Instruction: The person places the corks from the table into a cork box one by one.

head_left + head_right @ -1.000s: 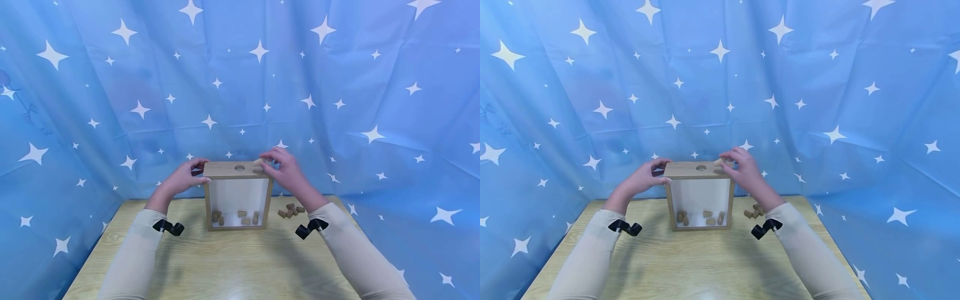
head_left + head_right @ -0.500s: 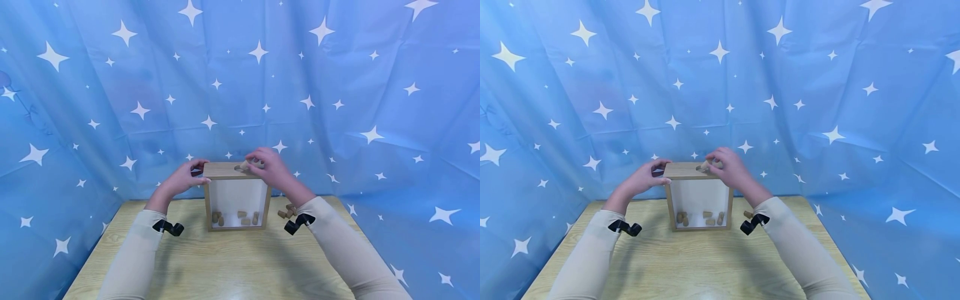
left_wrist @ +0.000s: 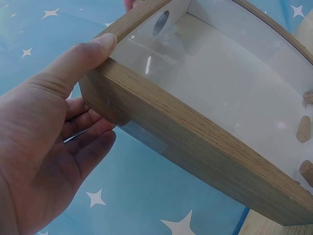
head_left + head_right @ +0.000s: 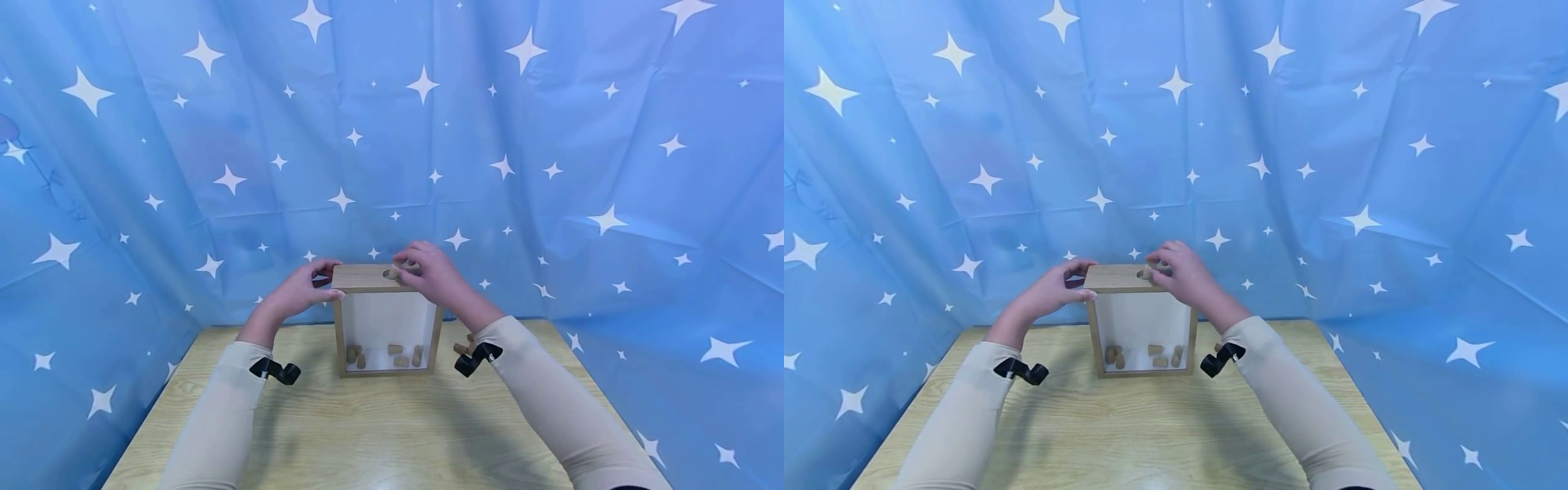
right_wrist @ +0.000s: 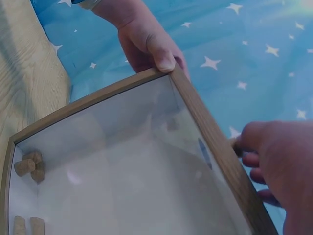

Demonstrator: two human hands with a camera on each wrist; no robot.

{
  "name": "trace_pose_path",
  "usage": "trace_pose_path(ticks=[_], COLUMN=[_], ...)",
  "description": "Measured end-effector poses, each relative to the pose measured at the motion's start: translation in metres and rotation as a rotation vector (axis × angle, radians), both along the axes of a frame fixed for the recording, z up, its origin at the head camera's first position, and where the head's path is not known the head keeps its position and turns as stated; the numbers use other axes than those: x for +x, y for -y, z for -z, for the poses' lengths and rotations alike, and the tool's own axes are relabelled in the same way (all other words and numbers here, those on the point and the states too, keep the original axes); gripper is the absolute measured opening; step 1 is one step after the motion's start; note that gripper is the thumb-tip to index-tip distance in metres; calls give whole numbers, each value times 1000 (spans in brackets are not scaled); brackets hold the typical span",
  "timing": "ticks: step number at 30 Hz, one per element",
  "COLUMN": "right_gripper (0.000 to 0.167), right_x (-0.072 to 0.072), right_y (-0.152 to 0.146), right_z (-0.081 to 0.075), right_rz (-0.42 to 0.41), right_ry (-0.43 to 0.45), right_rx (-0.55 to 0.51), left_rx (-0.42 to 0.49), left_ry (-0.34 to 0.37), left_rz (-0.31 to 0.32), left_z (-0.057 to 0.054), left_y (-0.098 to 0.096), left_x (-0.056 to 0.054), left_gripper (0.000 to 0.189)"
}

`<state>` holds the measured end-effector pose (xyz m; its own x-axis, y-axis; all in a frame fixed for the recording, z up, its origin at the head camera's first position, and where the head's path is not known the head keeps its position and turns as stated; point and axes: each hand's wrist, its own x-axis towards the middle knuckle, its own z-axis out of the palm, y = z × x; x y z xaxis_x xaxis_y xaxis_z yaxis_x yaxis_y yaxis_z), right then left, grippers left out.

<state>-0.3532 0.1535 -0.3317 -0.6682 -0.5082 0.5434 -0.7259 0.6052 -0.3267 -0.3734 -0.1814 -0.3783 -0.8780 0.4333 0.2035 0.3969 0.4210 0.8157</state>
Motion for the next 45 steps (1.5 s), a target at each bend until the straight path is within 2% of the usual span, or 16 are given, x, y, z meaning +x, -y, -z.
trace_pose_path(ticks=[9, 18, 23, 29, 39, 45], right_gripper=[26, 16, 13, 15, 10, 12], right_x=[-3, 3, 10, 18, 22, 25], right_y=[0, -9, -21, -38, -72, -93], right_z=[1, 5, 5, 5, 20, 30], right_rz=[21, -3, 15, 41, 76, 134], right_ry=[44, 59, 38, -4, -50, -40], right_rx=[-3, -122, -172, -221, -260, -258], left_rx=[-5, -2, 4, 6, 5, -1], left_ry=[4, 4, 2, 4, 8, 16], left_rz=[-9, -5, -12, -4, 1, 5], left_z=[1, 0, 1, 0, -2, -3], left_y=[0, 0, 0, 0, -1, -1], left_x=[-2, 0, -1, 0, 2, 2], left_gripper=[79, 77, 71, 73, 72, 78])
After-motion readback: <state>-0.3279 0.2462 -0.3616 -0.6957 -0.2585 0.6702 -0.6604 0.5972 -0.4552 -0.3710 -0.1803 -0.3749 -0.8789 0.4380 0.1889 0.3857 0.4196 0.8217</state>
